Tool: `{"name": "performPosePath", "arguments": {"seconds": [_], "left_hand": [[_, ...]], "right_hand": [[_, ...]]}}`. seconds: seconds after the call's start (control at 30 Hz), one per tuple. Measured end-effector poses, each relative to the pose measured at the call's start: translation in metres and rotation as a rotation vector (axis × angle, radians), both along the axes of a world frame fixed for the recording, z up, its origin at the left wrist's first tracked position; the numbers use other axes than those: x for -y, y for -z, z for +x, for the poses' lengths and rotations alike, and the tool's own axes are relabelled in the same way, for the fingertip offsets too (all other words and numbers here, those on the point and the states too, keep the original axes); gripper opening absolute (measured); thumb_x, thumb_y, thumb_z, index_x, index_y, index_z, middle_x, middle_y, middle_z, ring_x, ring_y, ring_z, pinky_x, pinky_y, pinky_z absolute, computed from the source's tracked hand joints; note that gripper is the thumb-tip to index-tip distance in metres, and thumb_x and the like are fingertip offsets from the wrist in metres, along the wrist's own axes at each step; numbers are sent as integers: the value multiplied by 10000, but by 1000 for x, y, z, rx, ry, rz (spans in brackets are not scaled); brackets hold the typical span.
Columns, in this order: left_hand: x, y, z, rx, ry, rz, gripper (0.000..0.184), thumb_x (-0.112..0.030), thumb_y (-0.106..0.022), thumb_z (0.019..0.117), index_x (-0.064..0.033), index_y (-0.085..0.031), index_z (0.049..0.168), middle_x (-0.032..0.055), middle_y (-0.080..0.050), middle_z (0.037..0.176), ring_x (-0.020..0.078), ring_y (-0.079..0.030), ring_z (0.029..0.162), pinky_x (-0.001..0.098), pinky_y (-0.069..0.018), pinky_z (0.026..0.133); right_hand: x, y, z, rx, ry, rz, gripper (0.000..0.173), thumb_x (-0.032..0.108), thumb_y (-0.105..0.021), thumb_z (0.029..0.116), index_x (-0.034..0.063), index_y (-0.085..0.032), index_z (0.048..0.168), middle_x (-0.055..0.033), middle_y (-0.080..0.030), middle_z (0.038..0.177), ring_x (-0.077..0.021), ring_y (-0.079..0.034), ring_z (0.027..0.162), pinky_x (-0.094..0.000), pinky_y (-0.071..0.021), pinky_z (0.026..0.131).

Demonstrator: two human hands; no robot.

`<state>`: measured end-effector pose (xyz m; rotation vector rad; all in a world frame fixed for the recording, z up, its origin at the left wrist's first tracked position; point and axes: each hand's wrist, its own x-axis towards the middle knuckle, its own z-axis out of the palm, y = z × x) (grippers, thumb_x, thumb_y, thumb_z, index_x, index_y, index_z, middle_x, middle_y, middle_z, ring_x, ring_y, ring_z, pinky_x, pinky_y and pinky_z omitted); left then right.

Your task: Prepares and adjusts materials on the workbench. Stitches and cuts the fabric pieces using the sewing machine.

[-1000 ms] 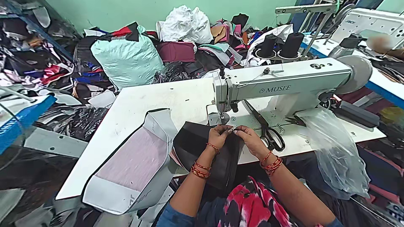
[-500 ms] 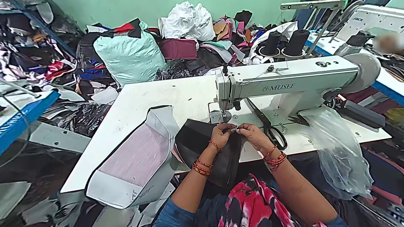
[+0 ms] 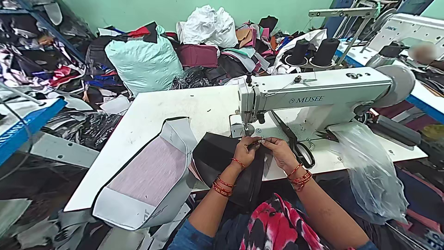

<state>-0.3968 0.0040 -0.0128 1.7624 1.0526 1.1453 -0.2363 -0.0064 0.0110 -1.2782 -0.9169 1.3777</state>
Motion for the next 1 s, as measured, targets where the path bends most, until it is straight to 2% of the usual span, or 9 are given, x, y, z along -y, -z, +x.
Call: {"name": "performPosePath", "arguments": {"seconds": [0.1, 0.17, 0.3, 0.43, 0.53, 0.7, 0.77, 0.9, 1.0], "left_hand": [[-1, 1, 0, -51, 9, 30, 345, 10, -611, 907, 52, -704, 1237, 233, -714, 1160, 289, -646, 1161, 399, -462, 1078], [0, -1, 0, -83, 9, 26, 417, 1, -606, 873, 58, -677, 1279, 232, -714, 1172, 307, -637, 1177, 424, -434, 1098], [2, -4, -2, -86, 11, 11, 476, 22, -539, 820, 59, -677, 1275, 213, -713, 1203, 310, -617, 1228, 447, -372, 1155], [0, 1, -3, -31, 23, 75, 413, -7, -484, 839, 15, -763, 1142, 183, -750, 1105, 275, -648, 1163, 457, -377, 1121], [0, 1, -3, -30, 18, 63, 395, -9, -474, 868, 13, -767, 1133, 194, -743, 1090, 284, -648, 1143, 450, -400, 1103], [-1, 4, 0, -37, -12, 92, 272, -66, -575, 934, 0, -780, 1099, 166, -753, 1049, 260, -673, 1084, 463, -429, 1079], [-1, 3, 1, -47, -15, 79, 240, -41, -600, 946, -3, -783, 1095, 164, -756, 1054, 263, -675, 1095, 464, -423, 1097], [1, 0, 2, -89, 0, 45, 252, 45, -586, 934, 10, -782, 1088, 186, -756, 1054, 296, -674, 1136, 471, -357, 1187], [2, -2, 4, -130, 14, 50, 272, 64, -567, 929, 17, -777, 1094, 196, -754, 1059, 308, -679, 1133, 468, -342, 1199]], "right_hand": [[0, -1, 1, 45, -25, 17, 188, 78, -562, 1045, 5, -672, 912, -36, -680, 802, -92, -651, 731, -261, -552, 698], [2, -2, 3, 92, -52, 32, 220, 106, -527, 1064, 17, -661, 913, -23, -667, 805, -81, -641, 736, -258, -538, 689], [4, 0, 13, 194, -145, 45, 115, 47, -587, 1004, -32, -669, 1017, -65, -683, 895, -103, -666, 795, -279, -577, 764], [2, 6, 17, 282, -200, 94, 71, 47, -649, 956, -10, -672, 991, -41, -680, 856, -81, -655, 761, -258, -567, 732], [0, 7, 16, 328, -202, 112, 69, 55, -643, 959, -5, -674, 971, -33, -668, 828, -70, -638, 737, -250, -549, 713], [0, 7, 15, 363, -217, 119, 86, 73, -631, 967, 2, -680, 970, -22, -660, 823, -58, -624, 728, -243, -534, 698], [0, 9, 15, 388, -233, 143, 98, 92, -613, 972, 15, -669, 952, -12, -640, 796, -56, -615, 711, -244, -534, 686], [4, 14, 7, 453, -189, 198, 143, 105, -553, 992, 12, -661, 981, 3, -611, 792, -30, -568, 715, -224, -473, 684], [6, 18, 4, 409, -131, 202, 127, 82, -571, 990, 5, -672, 982, -11, -643, 811, -35, -598, 735, -223, -499, 707]]}}
